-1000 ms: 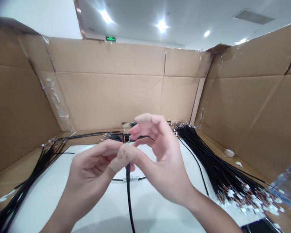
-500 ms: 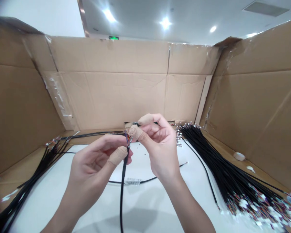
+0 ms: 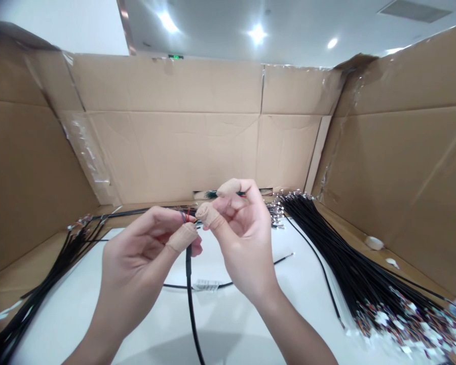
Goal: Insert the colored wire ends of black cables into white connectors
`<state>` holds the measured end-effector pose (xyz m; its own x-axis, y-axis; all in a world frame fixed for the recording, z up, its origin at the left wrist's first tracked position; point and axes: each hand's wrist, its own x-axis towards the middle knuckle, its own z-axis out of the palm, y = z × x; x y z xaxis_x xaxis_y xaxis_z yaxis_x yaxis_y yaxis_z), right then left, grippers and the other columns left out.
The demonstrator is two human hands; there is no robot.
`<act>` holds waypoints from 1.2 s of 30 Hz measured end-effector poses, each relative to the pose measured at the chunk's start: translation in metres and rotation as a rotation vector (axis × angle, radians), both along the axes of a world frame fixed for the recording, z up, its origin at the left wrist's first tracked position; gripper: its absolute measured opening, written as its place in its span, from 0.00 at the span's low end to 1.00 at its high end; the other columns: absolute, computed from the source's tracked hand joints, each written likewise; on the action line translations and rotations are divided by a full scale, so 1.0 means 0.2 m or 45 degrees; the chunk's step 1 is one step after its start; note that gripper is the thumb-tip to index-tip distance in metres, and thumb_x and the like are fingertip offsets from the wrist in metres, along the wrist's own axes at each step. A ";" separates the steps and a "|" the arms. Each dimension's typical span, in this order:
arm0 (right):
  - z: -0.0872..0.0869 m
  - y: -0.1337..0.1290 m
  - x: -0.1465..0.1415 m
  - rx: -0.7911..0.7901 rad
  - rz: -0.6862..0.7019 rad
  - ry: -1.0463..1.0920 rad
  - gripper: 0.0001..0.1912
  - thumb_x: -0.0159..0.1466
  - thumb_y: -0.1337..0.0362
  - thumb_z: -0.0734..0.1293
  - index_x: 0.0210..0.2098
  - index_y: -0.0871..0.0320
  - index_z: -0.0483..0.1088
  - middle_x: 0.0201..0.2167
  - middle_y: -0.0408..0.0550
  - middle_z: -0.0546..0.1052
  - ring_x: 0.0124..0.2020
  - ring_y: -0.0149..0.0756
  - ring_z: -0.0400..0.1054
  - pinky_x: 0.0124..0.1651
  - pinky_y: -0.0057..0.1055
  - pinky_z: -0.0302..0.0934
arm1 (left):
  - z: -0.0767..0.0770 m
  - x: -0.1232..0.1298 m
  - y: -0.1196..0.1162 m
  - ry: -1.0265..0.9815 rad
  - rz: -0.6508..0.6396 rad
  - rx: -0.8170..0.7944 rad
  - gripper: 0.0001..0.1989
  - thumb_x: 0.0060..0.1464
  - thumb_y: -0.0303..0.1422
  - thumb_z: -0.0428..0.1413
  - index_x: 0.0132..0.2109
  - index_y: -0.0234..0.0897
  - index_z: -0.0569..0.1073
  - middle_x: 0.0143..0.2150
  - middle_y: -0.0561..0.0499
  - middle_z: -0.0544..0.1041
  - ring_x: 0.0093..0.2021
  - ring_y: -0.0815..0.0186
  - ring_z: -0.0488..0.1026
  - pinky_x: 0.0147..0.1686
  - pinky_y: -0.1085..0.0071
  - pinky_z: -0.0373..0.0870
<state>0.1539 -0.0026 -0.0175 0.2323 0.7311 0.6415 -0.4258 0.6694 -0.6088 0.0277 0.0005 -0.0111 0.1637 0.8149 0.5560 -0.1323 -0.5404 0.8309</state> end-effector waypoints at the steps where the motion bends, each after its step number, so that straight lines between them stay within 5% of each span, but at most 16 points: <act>1: 0.00 0.00 0.00 -0.011 0.002 0.015 0.12 0.61 0.76 0.72 0.32 0.57 0.65 0.25 0.34 0.70 0.27 0.21 0.69 0.31 0.18 0.67 | 0.00 0.00 0.00 -0.032 -0.029 -0.024 0.07 0.55 0.25 0.61 0.30 0.39 0.74 0.24 0.61 0.76 0.24 0.77 0.75 0.27 0.86 0.73; 13: 0.02 -0.03 -0.01 -0.216 0.142 0.120 0.10 0.59 0.69 0.72 0.31 0.56 0.65 0.26 0.40 0.70 0.24 0.28 0.65 0.22 0.24 0.66 | -0.02 0.01 0.03 -0.367 -0.357 -0.272 0.10 0.52 0.22 0.64 0.27 0.35 0.72 0.25 0.57 0.81 0.22 0.75 0.77 0.27 0.83 0.75; 21: 0.04 -0.04 0.02 -0.135 0.201 -0.031 0.16 0.59 0.57 0.74 0.42 0.55 0.70 0.35 0.47 0.76 0.34 0.34 0.69 0.26 0.26 0.67 | -0.01 0.02 0.04 -0.242 -0.328 -0.248 0.10 0.53 0.21 0.62 0.27 0.36 0.72 0.22 0.57 0.80 0.22 0.75 0.77 0.26 0.83 0.76; 26: 0.03 -0.05 0.00 -0.085 0.097 0.003 0.11 0.61 0.70 0.72 0.40 0.52 0.67 0.26 0.38 0.73 0.27 0.28 0.67 0.25 0.22 0.66 | -0.01 0.02 0.05 -0.213 -0.293 -0.182 0.10 0.53 0.21 0.62 0.28 0.36 0.71 0.22 0.58 0.80 0.22 0.74 0.77 0.26 0.82 0.76; 29: 0.02 -0.03 -0.02 -0.105 0.044 0.052 0.13 0.60 0.68 0.73 0.37 0.51 0.65 0.26 0.37 0.71 0.27 0.28 0.68 0.23 0.20 0.64 | -0.01 0.02 0.05 -0.210 -0.256 -0.128 0.09 0.54 0.21 0.61 0.32 0.38 0.71 0.23 0.59 0.80 0.22 0.74 0.77 0.25 0.82 0.75; 36: -0.01 0.05 -0.06 -0.351 0.234 0.214 0.19 0.56 0.63 0.77 0.37 0.53 0.63 0.27 0.37 0.71 0.19 0.23 0.62 0.17 0.19 0.62 | -0.02 0.04 0.06 -0.199 -0.123 0.036 0.10 0.57 0.21 0.59 0.38 0.41 0.69 0.22 0.61 0.79 0.22 0.74 0.76 0.27 0.80 0.75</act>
